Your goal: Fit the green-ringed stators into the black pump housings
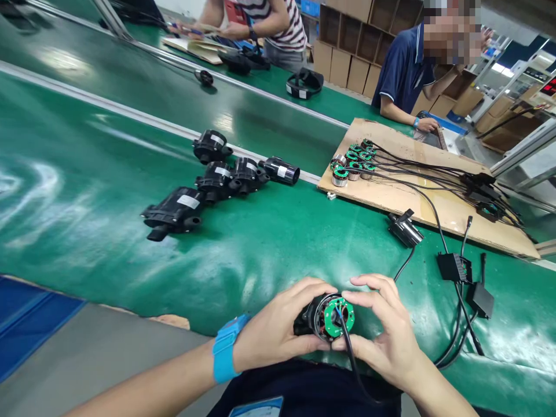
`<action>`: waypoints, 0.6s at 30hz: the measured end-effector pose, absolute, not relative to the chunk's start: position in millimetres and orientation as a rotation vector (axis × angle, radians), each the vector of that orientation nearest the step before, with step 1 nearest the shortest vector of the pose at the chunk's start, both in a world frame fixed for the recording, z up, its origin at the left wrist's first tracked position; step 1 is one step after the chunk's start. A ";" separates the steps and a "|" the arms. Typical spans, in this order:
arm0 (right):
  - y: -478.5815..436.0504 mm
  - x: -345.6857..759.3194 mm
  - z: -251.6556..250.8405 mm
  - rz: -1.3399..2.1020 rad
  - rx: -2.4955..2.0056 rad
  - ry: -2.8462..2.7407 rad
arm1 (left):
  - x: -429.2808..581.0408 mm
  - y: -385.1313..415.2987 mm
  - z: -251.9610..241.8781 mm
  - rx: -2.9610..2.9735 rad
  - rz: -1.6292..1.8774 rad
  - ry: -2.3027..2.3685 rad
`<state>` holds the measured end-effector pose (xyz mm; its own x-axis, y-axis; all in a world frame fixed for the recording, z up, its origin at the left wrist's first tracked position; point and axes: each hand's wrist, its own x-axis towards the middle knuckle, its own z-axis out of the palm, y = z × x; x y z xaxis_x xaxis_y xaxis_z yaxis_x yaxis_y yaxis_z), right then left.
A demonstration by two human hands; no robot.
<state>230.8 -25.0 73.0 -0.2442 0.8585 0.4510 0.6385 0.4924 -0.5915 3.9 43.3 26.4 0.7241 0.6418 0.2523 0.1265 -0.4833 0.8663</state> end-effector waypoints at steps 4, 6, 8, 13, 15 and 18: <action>-23.6 221.9 59.3 0.437 -1.186 -1.907 | 1.2 44.9 21.7 2.036 0.712 0.554; -24.4 218.0 49.1 0.296 -1.171 -1.942 | -0.6 44.7 19.1 2.042 0.721 0.547; -26.0 215.6 41.1 0.108 -1.157 -2.012 | -2.2 42.3 18.1 2.047 0.739 0.555; -29.6 211.0 51.3 0.042 -1.069 -2.059 | -3.6 29.2 29.8 2.062 0.881 0.551; -28.8 208.0 60.1 0.104 -1.003 -2.027 | -2.4 26.9 34.8 2.066 0.974 0.520; -23.2 204.3 59.1 0.236 -1.106 -1.948 | -1.2 31.8 34.9 2.110 0.940 0.603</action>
